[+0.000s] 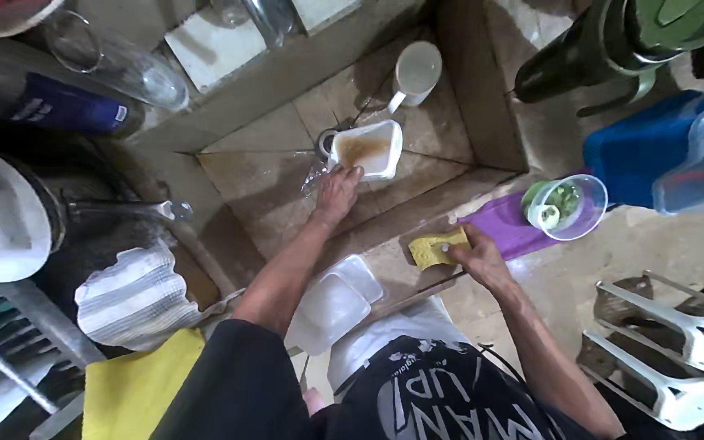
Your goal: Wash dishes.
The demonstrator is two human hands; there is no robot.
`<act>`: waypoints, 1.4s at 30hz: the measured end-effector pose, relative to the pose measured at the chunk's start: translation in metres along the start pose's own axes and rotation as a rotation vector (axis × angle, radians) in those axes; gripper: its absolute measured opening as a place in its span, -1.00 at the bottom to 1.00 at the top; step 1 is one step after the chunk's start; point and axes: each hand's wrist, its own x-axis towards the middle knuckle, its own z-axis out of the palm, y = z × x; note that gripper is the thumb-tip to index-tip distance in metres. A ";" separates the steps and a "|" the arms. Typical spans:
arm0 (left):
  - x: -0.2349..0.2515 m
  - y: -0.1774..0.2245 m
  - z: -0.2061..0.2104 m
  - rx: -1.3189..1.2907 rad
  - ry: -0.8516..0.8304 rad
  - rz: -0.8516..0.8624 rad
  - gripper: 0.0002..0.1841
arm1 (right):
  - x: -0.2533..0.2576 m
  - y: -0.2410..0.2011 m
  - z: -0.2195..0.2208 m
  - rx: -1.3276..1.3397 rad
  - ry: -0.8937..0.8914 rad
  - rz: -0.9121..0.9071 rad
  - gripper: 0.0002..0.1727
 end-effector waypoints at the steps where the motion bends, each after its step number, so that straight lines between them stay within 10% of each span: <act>1: -0.003 -0.003 -0.001 -0.020 0.031 -0.011 -0.70 | 0.000 0.000 0.000 -0.008 0.001 0.005 -0.57; 14: 0.011 -0.046 -0.038 -1.457 0.394 -0.669 -0.59 | 0.003 -0.001 -0.002 0.024 -0.025 0.027 -0.57; 22: -0.005 -0.032 -0.059 -1.740 0.368 -0.737 -0.58 | 0.010 -0.032 0.008 0.852 0.173 0.095 -0.67; 35: -0.032 0.018 -0.082 -1.702 0.338 -0.665 -0.45 | 0.091 -0.133 0.072 0.743 -0.117 -0.231 -0.30; 42: -0.038 0.019 -0.094 -1.391 0.238 -0.759 -0.33 | 0.083 -0.145 0.091 0.238 -0.086 -0.548 -0.48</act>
